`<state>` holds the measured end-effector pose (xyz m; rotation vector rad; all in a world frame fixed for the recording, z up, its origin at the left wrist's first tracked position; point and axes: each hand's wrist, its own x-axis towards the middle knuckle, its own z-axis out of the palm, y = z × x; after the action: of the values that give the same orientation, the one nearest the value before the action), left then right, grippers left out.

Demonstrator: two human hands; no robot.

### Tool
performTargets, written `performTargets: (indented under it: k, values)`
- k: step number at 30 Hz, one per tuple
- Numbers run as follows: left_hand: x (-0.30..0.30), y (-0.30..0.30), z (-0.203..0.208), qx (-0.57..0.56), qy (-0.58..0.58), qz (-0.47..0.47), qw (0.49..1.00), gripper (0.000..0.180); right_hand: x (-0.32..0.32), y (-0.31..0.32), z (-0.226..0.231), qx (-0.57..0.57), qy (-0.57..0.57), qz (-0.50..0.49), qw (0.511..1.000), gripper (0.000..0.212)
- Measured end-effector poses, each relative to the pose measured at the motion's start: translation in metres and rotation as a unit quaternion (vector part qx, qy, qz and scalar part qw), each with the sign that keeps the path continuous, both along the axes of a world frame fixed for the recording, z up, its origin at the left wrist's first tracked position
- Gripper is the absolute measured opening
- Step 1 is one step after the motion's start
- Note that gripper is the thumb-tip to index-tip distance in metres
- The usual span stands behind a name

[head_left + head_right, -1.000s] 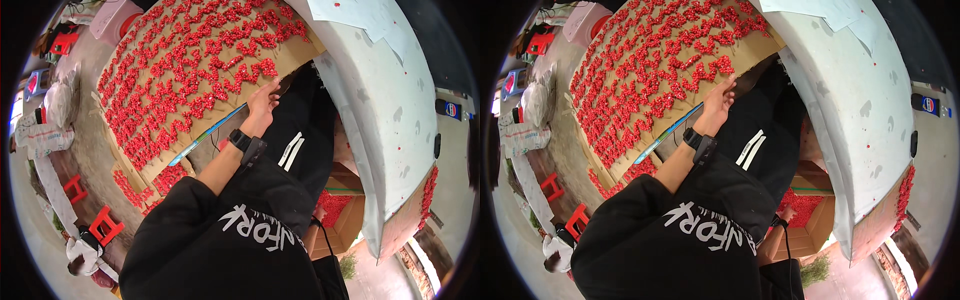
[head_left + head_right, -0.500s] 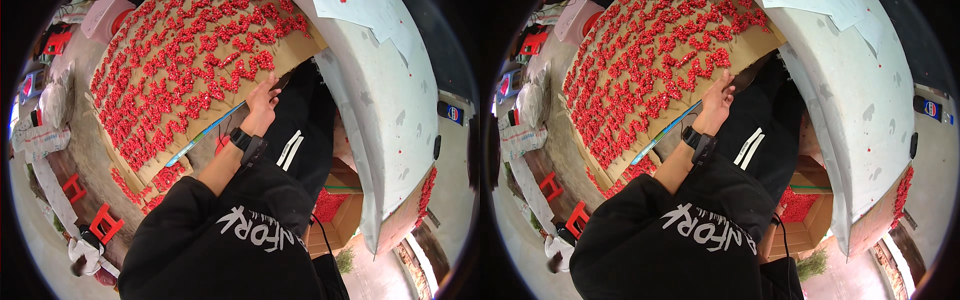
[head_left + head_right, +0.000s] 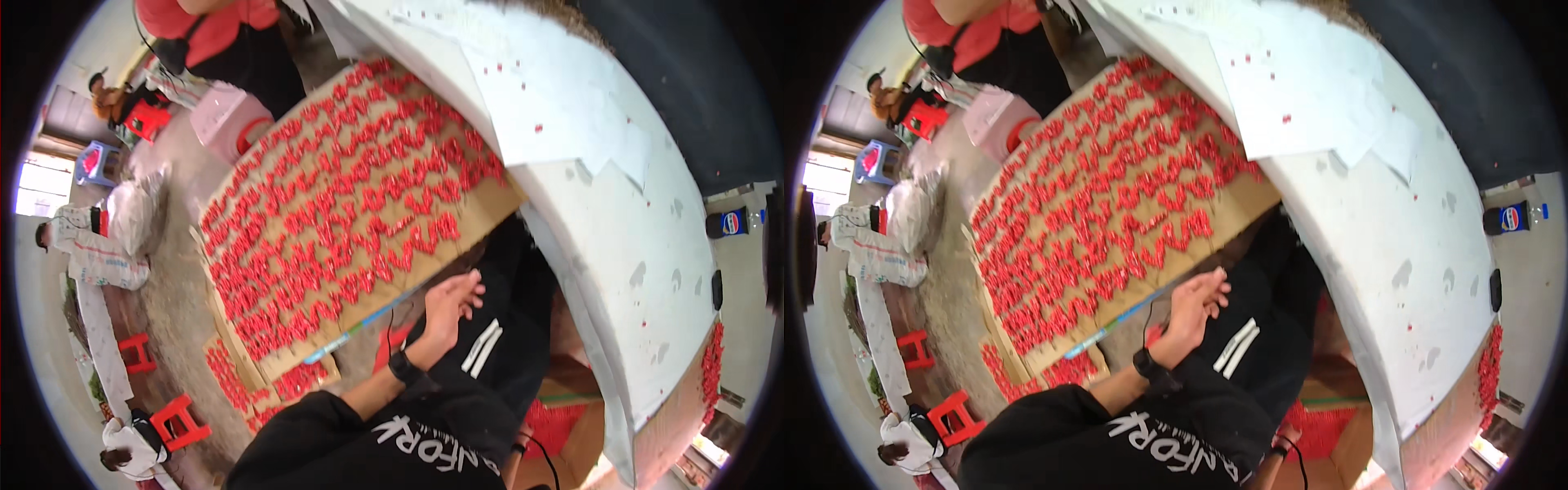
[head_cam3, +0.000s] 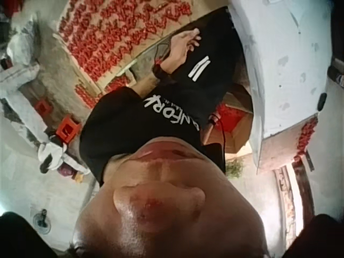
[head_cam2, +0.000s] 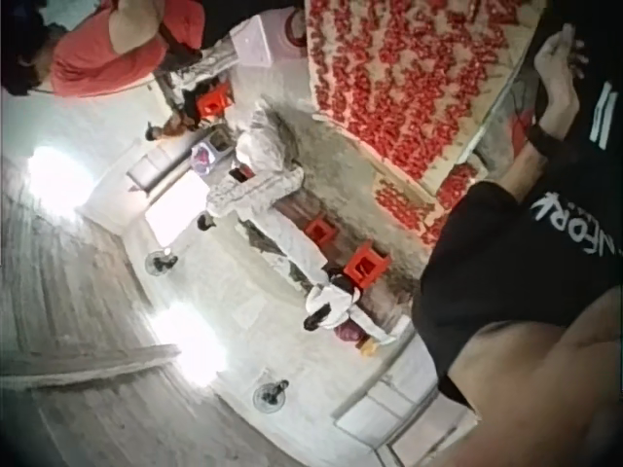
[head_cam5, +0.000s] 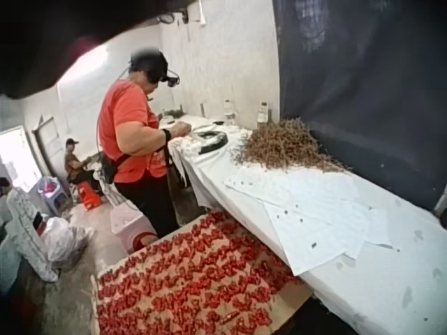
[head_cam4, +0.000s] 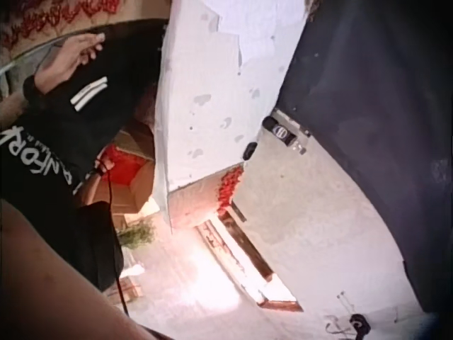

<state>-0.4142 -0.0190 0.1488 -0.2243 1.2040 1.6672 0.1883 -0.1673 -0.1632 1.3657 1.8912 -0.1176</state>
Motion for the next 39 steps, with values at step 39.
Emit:
performTargets:
  k: [39]
  values:
    - [0.019,0.308,0.081,0.290,0.276,-0.199,0.894,0.026,-0.154,0.468,0.409,0.143,0.779,-0.292,0.536,0.016]
